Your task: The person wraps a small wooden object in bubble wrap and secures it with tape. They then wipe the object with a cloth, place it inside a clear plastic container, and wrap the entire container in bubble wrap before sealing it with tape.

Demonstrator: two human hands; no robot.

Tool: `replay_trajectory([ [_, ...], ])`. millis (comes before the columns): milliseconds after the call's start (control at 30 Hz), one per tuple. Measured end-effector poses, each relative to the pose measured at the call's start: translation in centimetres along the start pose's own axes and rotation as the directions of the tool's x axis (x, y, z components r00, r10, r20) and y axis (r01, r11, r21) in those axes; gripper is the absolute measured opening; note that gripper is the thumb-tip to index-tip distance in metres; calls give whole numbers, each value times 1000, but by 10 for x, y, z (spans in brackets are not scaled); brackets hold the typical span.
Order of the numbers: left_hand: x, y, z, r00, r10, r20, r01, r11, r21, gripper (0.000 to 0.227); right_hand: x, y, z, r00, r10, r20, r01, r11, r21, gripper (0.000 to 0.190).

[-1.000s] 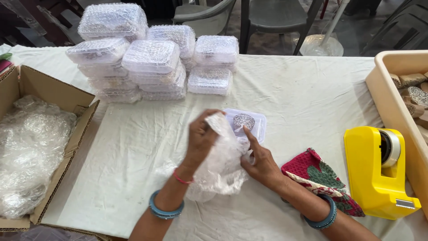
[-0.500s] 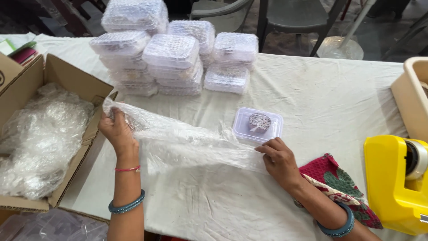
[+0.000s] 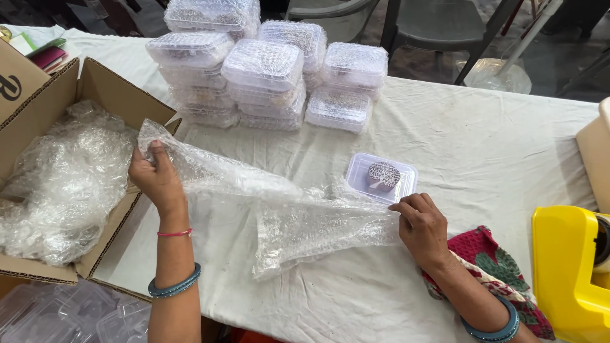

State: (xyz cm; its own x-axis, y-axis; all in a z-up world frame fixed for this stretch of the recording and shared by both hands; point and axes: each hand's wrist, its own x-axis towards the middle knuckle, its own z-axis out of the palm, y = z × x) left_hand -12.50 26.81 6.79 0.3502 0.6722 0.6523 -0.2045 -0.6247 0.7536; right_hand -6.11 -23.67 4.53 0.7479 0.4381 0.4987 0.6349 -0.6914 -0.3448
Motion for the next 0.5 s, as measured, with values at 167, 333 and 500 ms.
replay_trajectory([
  [167, 9, 8, -20, 999, 2, -53, 2, 997, 77, 28, 0, 2, -3, 1000, -12, -14, 10, 993, -113, 26],
  [333, 32, 37, -86, 966, 50, -253, -29, 996, 84, 25, -1, 10, -7, 1000, -1, -1, 1, 978, -210, 22],
  [500, 1, 117, -120, 998, 37, -46, -44, 985, -168, 22, 4, -13, -18, 998, -57, -30, 53, 991, -125, 18],
])
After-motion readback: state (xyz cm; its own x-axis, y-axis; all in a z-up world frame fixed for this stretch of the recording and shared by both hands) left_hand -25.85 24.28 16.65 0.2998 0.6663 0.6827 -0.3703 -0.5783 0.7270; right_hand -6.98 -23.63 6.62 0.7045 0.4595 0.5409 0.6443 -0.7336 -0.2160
